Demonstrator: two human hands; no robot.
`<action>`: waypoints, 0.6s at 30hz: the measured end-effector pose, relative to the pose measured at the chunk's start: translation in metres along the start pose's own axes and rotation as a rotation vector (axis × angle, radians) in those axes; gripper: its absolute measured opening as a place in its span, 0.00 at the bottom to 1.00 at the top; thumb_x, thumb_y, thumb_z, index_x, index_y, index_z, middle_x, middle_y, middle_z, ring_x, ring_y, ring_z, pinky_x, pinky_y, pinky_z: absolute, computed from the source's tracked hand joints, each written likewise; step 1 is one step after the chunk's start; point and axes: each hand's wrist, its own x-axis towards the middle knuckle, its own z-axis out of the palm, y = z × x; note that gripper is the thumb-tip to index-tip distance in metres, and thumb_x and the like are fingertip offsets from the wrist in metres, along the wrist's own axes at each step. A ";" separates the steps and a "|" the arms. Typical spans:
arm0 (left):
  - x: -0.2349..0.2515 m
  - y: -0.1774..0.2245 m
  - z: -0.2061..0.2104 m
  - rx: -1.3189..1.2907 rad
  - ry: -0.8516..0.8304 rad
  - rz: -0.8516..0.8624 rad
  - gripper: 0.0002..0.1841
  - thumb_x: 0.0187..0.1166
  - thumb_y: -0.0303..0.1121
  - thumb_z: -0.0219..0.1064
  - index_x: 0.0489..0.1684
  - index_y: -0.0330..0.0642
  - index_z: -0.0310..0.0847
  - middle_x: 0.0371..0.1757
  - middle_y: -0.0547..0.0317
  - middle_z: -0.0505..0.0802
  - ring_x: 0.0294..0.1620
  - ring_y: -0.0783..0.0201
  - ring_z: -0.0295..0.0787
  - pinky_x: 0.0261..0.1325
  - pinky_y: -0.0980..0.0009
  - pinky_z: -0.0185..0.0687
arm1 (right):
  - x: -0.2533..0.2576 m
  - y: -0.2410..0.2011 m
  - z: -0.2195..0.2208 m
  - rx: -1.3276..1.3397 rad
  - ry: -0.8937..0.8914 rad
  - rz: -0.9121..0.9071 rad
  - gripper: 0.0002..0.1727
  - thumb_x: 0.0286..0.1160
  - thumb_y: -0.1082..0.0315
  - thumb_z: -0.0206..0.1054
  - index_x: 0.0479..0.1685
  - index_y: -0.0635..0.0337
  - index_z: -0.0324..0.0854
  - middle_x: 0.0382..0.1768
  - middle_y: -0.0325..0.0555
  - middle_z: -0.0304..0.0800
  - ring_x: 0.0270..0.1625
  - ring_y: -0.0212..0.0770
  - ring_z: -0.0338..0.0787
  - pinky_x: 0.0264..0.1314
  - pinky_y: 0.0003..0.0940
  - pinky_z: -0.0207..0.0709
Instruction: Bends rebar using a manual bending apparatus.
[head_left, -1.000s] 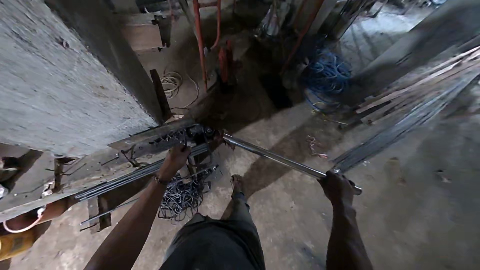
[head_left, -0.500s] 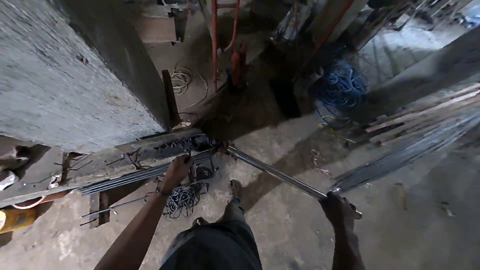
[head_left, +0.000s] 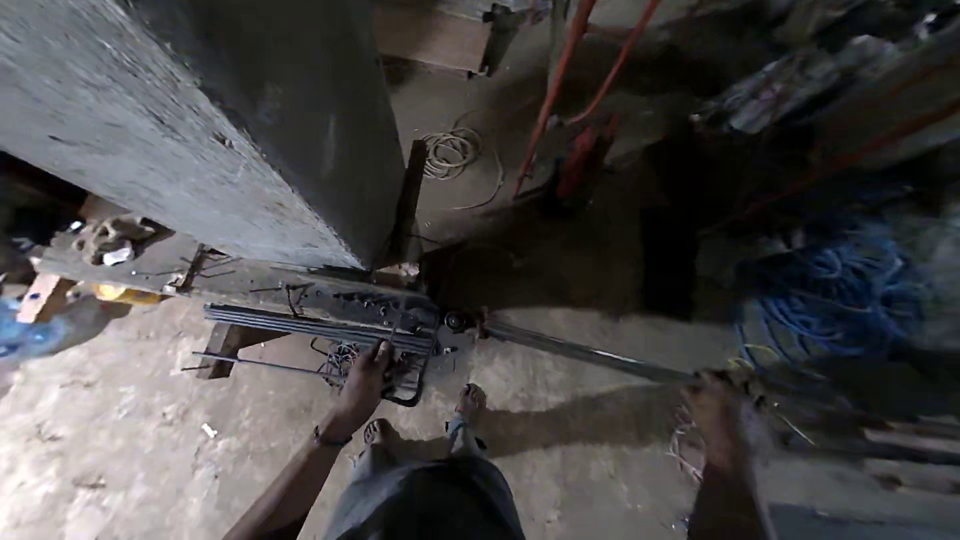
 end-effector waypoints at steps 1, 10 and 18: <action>-0.010 0.006 0.007 0.087 -0.012 0.045 0.17 0.95 0.41 0.47 0.54 0.39 0.77 0.24 0.67 0.76 0.18 0.71 0.70 0.21 0.73 0.71 | 0.029 -0.013 -0.005 -0.099 0.007 -0.042 0.19 0.80 0.71 0.67 0.67 0.70 0.84 0.77 0.78 0.74 0.85 0.78 0.65 0.88 0.77 0.48; -0.094 0.040 -0.011 -0.780 0.046 0.141 0.24 0.96 0.48 0.37 0.32 0.54 0.76 0.16 0.74 0.74 0.11 0.80 0.63 0.14 0.84 0.62 | 0.117 -0.199 0.008 -0.137 -0.006 -0.389 0.27 0.77 0.72 0.70 0.78 0.56 0.76 0.86 0.74 0.60 0.85 0.81 0.61 0.77 0.84 0.57; -0.136 0.040 -0.058 -1.167 0.051 0.020 0.22 0.96 0.47 0.41 0.33 0.49 0.75 0.18 0.73 0.73 0.11 0.82 0.65 0.13 0.87 0.65 | -0.179 -0.403 -0.006 0.482 -0.139 -1.531 0.26 0.80 0.54 0.69 0.78 0.31 0.76 0.81 0.39 0.79 0.87 0.48 0.71 0.89 0.55 0.62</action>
